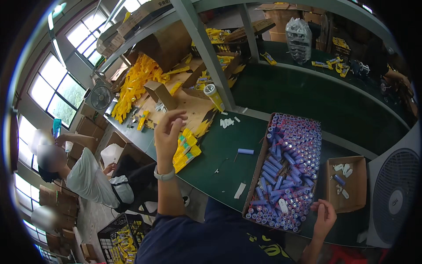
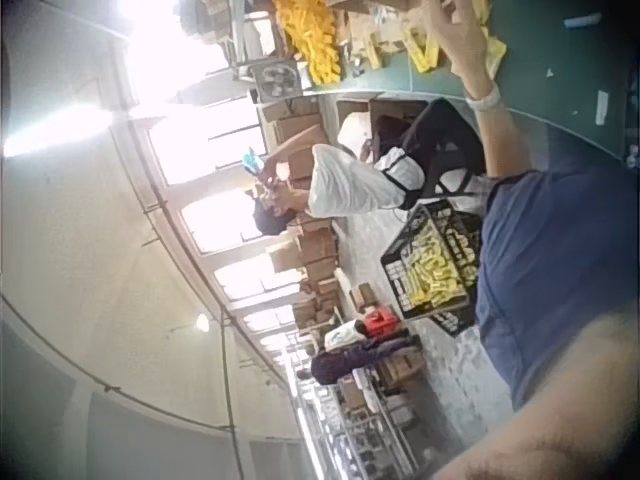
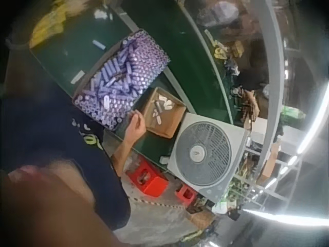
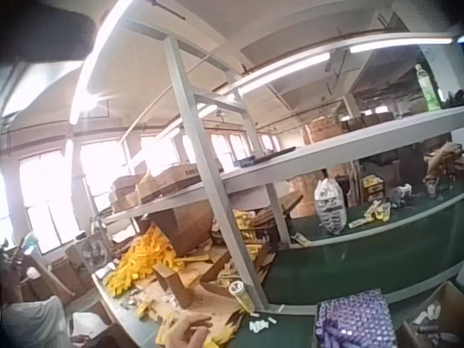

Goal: The person assembles flashlights by inserting batteries and components into flashlight casings by hand. The person walks over to exchange a component with a coworker, then returns to the workstation to assemble more flashlights.

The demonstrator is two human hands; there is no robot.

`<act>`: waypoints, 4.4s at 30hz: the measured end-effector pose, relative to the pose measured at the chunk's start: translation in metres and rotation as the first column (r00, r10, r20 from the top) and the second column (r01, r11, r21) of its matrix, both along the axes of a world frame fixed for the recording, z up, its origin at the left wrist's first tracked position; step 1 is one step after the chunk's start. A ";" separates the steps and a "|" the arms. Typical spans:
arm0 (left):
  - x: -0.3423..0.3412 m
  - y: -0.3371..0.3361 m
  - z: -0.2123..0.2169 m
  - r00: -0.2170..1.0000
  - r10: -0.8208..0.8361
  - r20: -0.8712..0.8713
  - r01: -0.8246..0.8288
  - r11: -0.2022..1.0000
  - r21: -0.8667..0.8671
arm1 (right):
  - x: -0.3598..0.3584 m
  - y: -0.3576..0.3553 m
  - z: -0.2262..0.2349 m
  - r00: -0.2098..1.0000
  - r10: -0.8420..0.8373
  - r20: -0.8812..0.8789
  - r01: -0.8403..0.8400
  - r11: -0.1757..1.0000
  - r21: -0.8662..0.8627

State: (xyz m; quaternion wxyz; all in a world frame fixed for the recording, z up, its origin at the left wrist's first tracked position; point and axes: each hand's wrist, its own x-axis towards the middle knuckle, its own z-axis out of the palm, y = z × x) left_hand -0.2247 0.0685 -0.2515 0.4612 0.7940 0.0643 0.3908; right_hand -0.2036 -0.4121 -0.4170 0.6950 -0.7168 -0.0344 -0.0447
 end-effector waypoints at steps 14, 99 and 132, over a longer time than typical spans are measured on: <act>-0.123 0.082 -0.218 0.714 0.621 -0.323 -0.362 0.723 0.589 | -0.058 0.089 0.033 0.955 0.178 0.238 -0.131 0.971 -0.199; -0.131 -0.128 -0.159 0.880 -0.475 -0.010 0.283 0.542 -0.791 | -0.096 0.247 0.017 0.899 0.278 0.338 -0.154 0.924 -0.351; -0.118 -0.126 -0.162 0.688 -0.710 -0.151 0.269 0.443 -0.855 | 0.009 0.084 0.049 0.866 0.445 0.230 -0.073 0.567 -0.821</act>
